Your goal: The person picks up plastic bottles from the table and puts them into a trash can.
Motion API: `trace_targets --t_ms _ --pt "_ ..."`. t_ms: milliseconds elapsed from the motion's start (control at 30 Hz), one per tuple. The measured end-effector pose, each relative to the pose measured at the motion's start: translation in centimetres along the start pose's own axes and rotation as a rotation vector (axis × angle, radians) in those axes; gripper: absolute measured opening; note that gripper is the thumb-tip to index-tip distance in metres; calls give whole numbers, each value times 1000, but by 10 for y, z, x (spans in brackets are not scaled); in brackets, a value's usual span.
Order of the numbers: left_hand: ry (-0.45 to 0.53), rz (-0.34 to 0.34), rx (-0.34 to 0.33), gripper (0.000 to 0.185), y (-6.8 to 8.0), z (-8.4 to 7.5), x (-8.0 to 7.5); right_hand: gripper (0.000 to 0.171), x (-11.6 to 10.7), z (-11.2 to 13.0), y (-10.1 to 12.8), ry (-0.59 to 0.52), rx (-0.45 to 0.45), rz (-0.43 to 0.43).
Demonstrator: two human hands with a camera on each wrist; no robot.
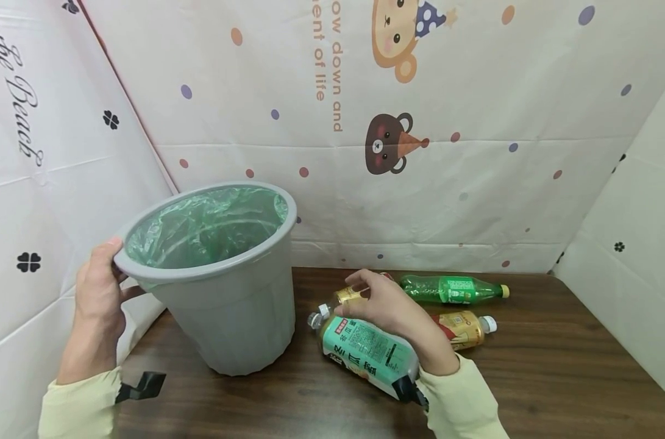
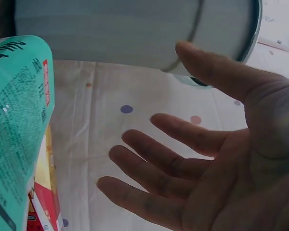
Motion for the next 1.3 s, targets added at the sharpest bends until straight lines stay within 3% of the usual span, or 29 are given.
trace_targets --t_ms 100,400,1300 --pt "-3 0 -3 35 0 0 0 62 4 -1 0 7 -16 40" --pt "-12 6 4 35 0 0 1 66 10 -9 -1 39 -18 47" --pt "-20 8 10 36 0 0 0 77 30 -42 -6 211 138 111"
Point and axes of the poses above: each hand's wrist, its own y-axis away from the middle knuckle, its own x-axis out of the palm, z = x × y, the point moved 5 cm from there along -y, towards the middle knuckle, and after that the axes turned 10 degrees about x, right-handed, at the moved point
